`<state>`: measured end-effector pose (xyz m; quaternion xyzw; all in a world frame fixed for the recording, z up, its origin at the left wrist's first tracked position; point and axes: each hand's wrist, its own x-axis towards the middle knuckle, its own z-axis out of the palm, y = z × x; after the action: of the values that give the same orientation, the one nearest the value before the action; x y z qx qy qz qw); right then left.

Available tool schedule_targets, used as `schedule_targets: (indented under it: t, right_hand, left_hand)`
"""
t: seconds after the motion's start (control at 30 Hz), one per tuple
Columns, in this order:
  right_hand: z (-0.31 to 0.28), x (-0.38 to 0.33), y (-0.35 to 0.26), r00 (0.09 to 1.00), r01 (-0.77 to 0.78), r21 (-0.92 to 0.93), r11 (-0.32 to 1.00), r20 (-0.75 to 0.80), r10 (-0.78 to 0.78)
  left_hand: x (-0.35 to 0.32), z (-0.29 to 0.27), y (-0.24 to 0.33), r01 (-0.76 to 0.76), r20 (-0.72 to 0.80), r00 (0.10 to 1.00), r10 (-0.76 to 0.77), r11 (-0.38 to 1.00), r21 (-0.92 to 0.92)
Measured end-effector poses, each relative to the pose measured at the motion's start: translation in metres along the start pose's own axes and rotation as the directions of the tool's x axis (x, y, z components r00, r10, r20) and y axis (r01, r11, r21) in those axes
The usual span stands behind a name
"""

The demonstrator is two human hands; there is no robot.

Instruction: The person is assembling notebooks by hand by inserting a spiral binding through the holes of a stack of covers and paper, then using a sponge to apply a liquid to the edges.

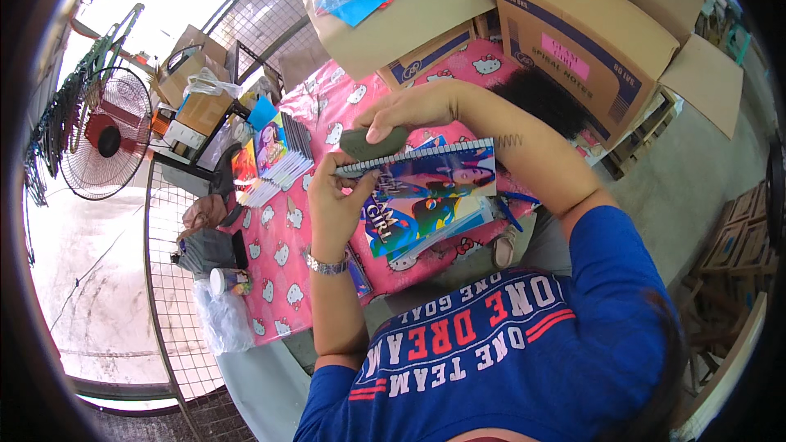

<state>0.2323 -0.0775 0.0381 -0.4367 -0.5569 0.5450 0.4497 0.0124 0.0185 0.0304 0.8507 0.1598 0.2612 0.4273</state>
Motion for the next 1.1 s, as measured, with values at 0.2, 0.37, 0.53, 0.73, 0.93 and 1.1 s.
schedule_targets:
  t: [0.2,0.37,0.53,0.73,0.93,1.1]
  right_hand:
    - [-0.095,-0.09,0.097,0.613,-0.445,-0.377,0.812,-0.79,-0.03]
    - [-0.084,-0.198,0.194,0.185,-0.972,-0.225,0.066,-0.911,-0.369]
    - [0.048,-0.178,0.226,0.289,-0.766,-0.515,0.384,-0.81,-0.51]
    - [0.127,-0.181,0.271,0.541,-0.756,-0.584,0.297,-0.812,-0.221]
    - [0.108,-0.169,0.194,0.253,-0.388,-0.484,0.784,-0.874,-0.414]
    - [0.128,-0.12,0.072,0.551,-0.105,-0.692,0.714,-0.638,-0.538]
  left_hand:
    - [0.0,-0.002,-0.003,0.09,-0.038,0.994,-0.101,0.972,-0.215]
    - [-0.015,-0.001,-0.007,0.039,-0.129,0.989,-0.076,0.962,-0.269]
    - [-0.022,0.014,-0.011,0.012,-0.265,0.964,-0.03,0.997,-0.07]
    - [-0.018,0.028,0.008,-0.093,-0.335,0.942,0.031,0.981,-0.172]
    - [-0.019,0.015,-0.018,0.028,-0.265,0.961,-0.074,0.985,-0.171]
    - [-0.02,0.025,-0.005,-0.061,-0.296,0.955,0.008,0.984,-0.17]
